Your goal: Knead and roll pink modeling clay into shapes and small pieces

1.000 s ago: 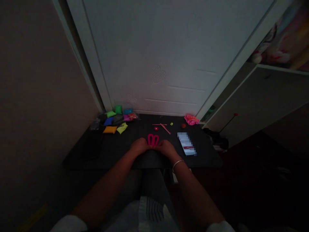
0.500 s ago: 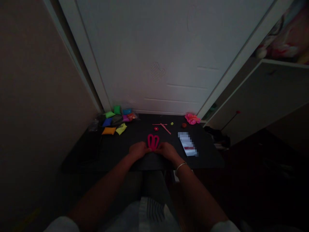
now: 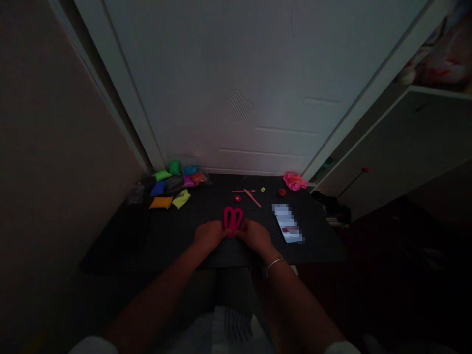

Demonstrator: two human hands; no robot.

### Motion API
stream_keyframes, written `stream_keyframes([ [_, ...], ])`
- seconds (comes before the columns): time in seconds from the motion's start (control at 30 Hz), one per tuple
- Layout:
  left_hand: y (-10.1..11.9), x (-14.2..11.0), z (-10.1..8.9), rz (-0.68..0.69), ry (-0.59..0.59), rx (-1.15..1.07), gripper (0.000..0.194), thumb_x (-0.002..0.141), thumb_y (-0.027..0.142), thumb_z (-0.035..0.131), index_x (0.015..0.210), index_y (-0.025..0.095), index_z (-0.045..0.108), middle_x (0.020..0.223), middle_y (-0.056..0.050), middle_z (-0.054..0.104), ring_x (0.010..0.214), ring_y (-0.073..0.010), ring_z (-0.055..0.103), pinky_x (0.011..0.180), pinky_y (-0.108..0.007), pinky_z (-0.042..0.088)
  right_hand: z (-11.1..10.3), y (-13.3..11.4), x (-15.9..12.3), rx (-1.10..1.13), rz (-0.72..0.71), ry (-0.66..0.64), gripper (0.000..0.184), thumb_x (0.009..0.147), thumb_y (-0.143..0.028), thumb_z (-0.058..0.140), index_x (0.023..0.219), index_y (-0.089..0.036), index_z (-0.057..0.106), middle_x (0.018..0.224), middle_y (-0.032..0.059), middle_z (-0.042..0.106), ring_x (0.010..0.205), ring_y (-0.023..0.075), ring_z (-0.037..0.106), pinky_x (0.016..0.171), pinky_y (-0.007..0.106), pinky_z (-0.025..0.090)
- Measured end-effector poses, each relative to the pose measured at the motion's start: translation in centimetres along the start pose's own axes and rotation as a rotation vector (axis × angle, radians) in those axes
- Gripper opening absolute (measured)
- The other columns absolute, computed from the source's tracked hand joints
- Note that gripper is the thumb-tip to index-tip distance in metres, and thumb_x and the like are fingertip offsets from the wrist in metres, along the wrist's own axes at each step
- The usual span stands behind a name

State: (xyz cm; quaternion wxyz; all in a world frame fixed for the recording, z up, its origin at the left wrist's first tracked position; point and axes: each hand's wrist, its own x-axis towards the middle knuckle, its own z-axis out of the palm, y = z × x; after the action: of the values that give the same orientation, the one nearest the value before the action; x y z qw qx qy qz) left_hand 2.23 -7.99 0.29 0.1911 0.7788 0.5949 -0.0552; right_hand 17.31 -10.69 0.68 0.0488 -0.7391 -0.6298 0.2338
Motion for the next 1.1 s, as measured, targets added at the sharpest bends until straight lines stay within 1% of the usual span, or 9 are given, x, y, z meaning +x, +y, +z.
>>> stream_keyframes([
  [0.17, -1.0, 0.2, -0.2, 0.000, 0.001, -0.085, 0.047, 0.080, 0.057, 0.031, 0.076, 0.021, 0.060, 0.080, -0.007, 0.067, 0.078, -0.0227, 0.063, 0.060, -0.029, 0.042, -0.2, 0.3, -0.3, 0.059, -0.003, -0.050, 0.034, 0.071, -0.055, 0.055, 0.076, -0.022, 0.058, 0.079, 0.0013, 0.066, 0.073, 0.0168, 0.060, 0.053, 0.023, 0.032],
  [0.37, -0.9, 1.0, -0.6, -0.020, 0.162, -0.098, 0.041, 0.075, 0.059, 0.041, 0.085, 0.021, 0.052, 0.089, -0.006, 0.063, 0.082, -0.0217, 0.060, 0.062, -0.029, 0.041, 0.1, -0.5, 0.0, 0.031, 0.056, 0.040, 0.039, 0.070, -0.059, 0.053, 0.083, -0.022, 0.056, 0.081, 0.0023, 0.065, 0.076, 0.0180, 0.060, 0.055, 0.024, 0.033],
  [0.5, -0.3, 0.9, -0.2, 0.012, 0.124, -0.063, 0.040, 0.076, 0.055, 0.044, 0.091, 0.019, 0.049, 0.097, -0.008, 0.060, 0.090, -0.0225, 0.058, 0.067, -0.030, 0.042, 0.4, -0.7, 0.0, -0.010, 0.019, 0.049, 0.036, 0.070, -0.055, 0.057, 0.083, -0.022, 0.054, 0.082, 0.0016, 0.063, 0.077, 0.0169, 0.060, 0.055, 0.024, 0.032],
  [0.63, -0.8, 0.5, 0.2, 0.020, 0.130, -0.094, 0.036, 0.076, 0.054, 0.045, 0.088, 0.020, 0.049, 0.094, -0.007, 0.059, 0.089, -0.0210, 0.057, 0.069, -0.029, 0.042, 0.4, -0.2, -0.2, -0.033, -0.038, 0.083, 0.035, 0.070, -0.055, 0.056, 0.078, -0.021, 0.054, 0.083, 0.0018, 0.062, 0.076, 0.0169, 0.058, 0.053, 0.023, 0.029],
  [0.73, -1.6, 0.4, 0.4, 0.015, 0.207, -0.220, 0.032, 0.082, 0.050, 0.036, 0.084, 0.021, 0.049, 0.086, -0.004, 0.059, 0.080, -0.0173, 0.057, 0.067, -0.028, 0.042, 0.5, 0.2, -0.4, 0.040, -0.009, 0.088, 0.037, 0.076, -0.057, 0.048, 0.074, -0.020, 0.053, 0.077, 0.0010, 0.061, 0.071, 0.0148, 0.057, 0.053, 0.023, 0.029],
  [0.8, -2.1, 0.5, 0.4, 0.017, 0.311, -0.279, 0.031, 0.084, 0.047, 0.033, 0.085, 0.021, 0.050, 0.086, -0.003, 0.058, 0.080, -0.0165, 0.057, 0.068, -0.028, 0.043, 0.8, 0.3, -0.6, 0.089, 0.014, 0.132, 0.037, 0.077, -0.056, 0.046, 0.072, -0.020, 0.052, 0.075, 0.0006, 0.060, 0.069, 0.0142, 0.056, 0.053, 0.023, 0.030],
  [0.93, -2.4, 1.4, 0.4, 0.177, 0.490, -0.217, 0.033, 0.084, 0.042, 0.039, 0.103, 0.018, 0.052, 0.107, -0.008, 0.056, 0.100, -0.0198, 0.051, 0.086, -0.032, 0.039, 1.7, 0.0, -1.0, 0.038, -0.049, 0.285, 0.033, 0.071, -0.052, 0.058, 0.075, -0.020, 0.051, 0.080, 0.0026, 0.059, 0.077, 0.0175, 0.055, 0.059, 0.025, 0.034],
  [1.0, -2.3, 1.9, 0.5, 0.292, 0.474, -0.152, 0.038, 0.085, 0.038, 0.038, 0.116, 0.019, 0.048, 0.123, -0.009, 0.049, 0.114, -0.0218, 0.043, 0.093, -0.035, 0.033, 2.0, -0.2, -1.1, -0.020, -0.066, 0.325, 0.033, 0.070, -0.050, 0.060, 0.079, -0.019, 0.052, 0.083, 0.0045, 0.058, 0.079, 0.0194, 0.054, 0.062, 0.026, 0.035],
  [1.1, -2.2, 2.3, 0.9, 0.506, 0.346, -0.037, 0.043, 0.088, 0.032, 0.032, 0.130, 0.025, 0.036, 0.139, -0.004, 0.035, 0.129, -0.0212, 0.026, 0.100, -0.039, 0.024, 2.4, -0.3, -1.7, -0.048, -0.072, 0.341, 0.030, 0.075, -0.048, 0.055, 0.082, -0.019, 0.054, 0.085, 0.0058, 0.059, 0.080, 0.0202, 0.054, 0.065, 0.028, 0.037],
])
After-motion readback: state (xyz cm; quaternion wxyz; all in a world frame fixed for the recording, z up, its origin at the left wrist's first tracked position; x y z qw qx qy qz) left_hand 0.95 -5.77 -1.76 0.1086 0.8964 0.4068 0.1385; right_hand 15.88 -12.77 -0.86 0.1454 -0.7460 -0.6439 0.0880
